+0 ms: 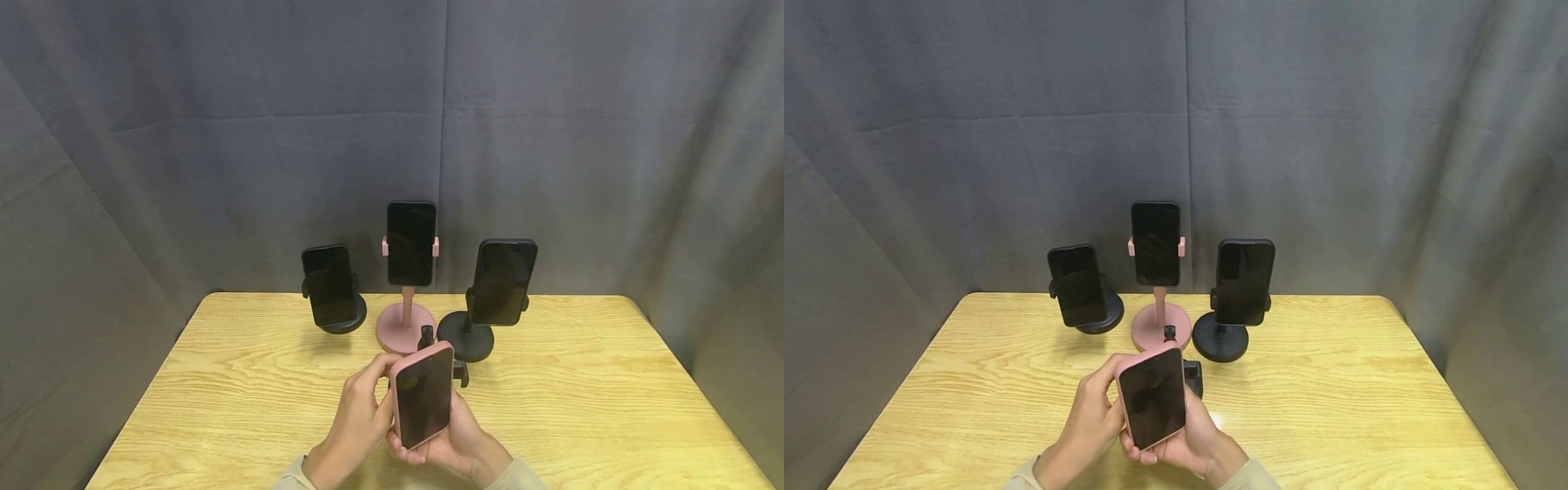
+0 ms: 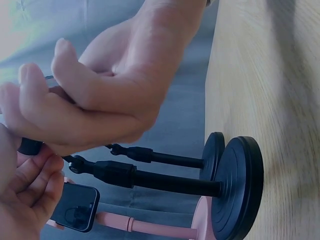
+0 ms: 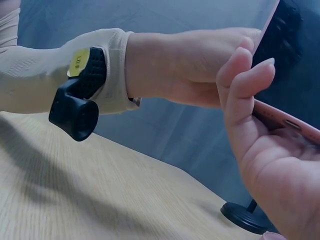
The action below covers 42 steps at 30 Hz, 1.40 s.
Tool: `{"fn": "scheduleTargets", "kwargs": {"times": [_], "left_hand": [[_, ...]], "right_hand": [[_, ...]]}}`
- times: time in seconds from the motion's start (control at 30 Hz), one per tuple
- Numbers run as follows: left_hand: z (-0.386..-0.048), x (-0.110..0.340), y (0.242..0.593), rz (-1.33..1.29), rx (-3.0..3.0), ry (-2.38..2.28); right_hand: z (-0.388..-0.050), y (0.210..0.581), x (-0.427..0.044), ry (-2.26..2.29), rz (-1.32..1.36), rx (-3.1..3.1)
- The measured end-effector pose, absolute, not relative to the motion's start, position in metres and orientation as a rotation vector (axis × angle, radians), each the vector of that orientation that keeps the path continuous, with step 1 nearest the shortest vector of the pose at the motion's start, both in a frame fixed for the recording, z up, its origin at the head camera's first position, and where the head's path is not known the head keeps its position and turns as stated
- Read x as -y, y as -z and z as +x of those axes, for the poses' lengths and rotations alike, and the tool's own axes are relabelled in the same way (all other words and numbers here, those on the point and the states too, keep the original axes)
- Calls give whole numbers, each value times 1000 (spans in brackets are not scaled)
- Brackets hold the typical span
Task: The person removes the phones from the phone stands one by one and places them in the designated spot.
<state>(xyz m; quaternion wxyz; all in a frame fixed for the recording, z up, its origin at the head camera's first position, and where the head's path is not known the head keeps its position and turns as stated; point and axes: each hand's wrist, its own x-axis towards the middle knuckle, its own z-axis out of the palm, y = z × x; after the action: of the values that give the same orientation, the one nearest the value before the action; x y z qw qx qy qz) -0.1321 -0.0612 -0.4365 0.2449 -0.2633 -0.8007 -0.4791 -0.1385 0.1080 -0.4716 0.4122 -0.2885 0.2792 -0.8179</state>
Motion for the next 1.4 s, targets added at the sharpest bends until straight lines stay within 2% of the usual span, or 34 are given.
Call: {"fn": "scheduleTargets", "kwargs": {"times": [0.3, 0.97, 1.4], "left_hand": [[-131, 62, 436, -721, 2193, 1323], [-132, 63, 437, -741, 2183, 1316], [-131, 61, 436, -737, 2187, 1314]], "right_hand": [[-123, 463, -113, 2113, -691, -674], [-102, 445, -117, 2195, -1042, -569], [-87, 424, -133, 2237, -981, -456]]}}
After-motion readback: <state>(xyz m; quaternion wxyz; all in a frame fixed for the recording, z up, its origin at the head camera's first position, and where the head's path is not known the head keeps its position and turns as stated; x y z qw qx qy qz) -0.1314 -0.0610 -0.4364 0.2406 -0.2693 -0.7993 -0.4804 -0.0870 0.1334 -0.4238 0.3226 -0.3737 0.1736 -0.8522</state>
